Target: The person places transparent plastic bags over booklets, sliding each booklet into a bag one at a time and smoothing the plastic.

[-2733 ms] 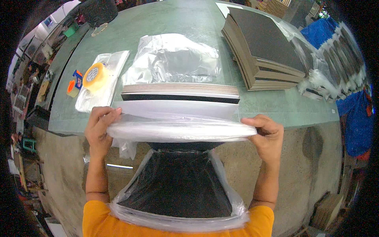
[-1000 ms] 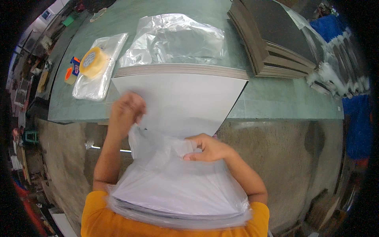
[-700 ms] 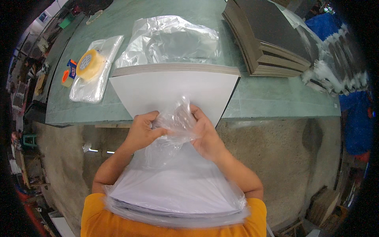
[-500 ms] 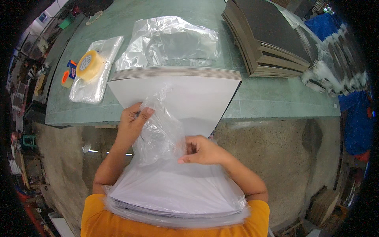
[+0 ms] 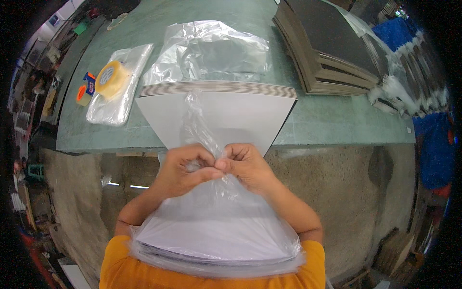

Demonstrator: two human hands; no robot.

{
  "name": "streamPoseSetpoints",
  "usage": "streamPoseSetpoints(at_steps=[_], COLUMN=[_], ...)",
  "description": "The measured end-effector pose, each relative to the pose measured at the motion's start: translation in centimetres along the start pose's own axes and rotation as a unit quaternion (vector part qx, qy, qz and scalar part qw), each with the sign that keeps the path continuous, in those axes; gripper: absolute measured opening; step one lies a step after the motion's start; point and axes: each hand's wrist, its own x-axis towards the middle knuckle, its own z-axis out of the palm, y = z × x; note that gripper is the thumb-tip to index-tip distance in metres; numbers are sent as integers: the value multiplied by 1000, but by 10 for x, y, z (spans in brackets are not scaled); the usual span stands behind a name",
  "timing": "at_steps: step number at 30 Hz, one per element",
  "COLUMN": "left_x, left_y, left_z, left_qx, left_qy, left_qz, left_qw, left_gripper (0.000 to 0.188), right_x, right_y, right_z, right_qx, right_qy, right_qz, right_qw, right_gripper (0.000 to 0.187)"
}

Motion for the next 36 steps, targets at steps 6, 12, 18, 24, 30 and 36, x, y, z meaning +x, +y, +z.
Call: streamPoseSetpoints(at_steps=[6,12,18,24,30,36], left_x=[-26,-24,-13,4,4,16], left_y=[-53,24,5,17,20,-6], left_z=[-106,-59,-5,-28,-42,-44], left_qx=[153,288,129,-172,-346,-175], left_qy=[269,218,-226,-27,-69,-44], left_qz=[-145,133,-26,-77,-106,-131], left_qw=[940,923,965,982,930,975], left_gripper=[8,28,19,14,18,21], right_x=[-19,-19,-20,-24,-18,-27], right_y=[-14,-12,-65,-45,-23,-42], right_z=[-15,-8,53,8,14,-21], right_qx=[200,-209,-336,-204,-324,39], right_qy=[-26,-51,71,-92,-322,-94], right_qz=[-41,-156,-433,-119,-160,-57], right_qw=[979,964,833,967,875,993], right_gripper=[12,15,30,29,34,39])
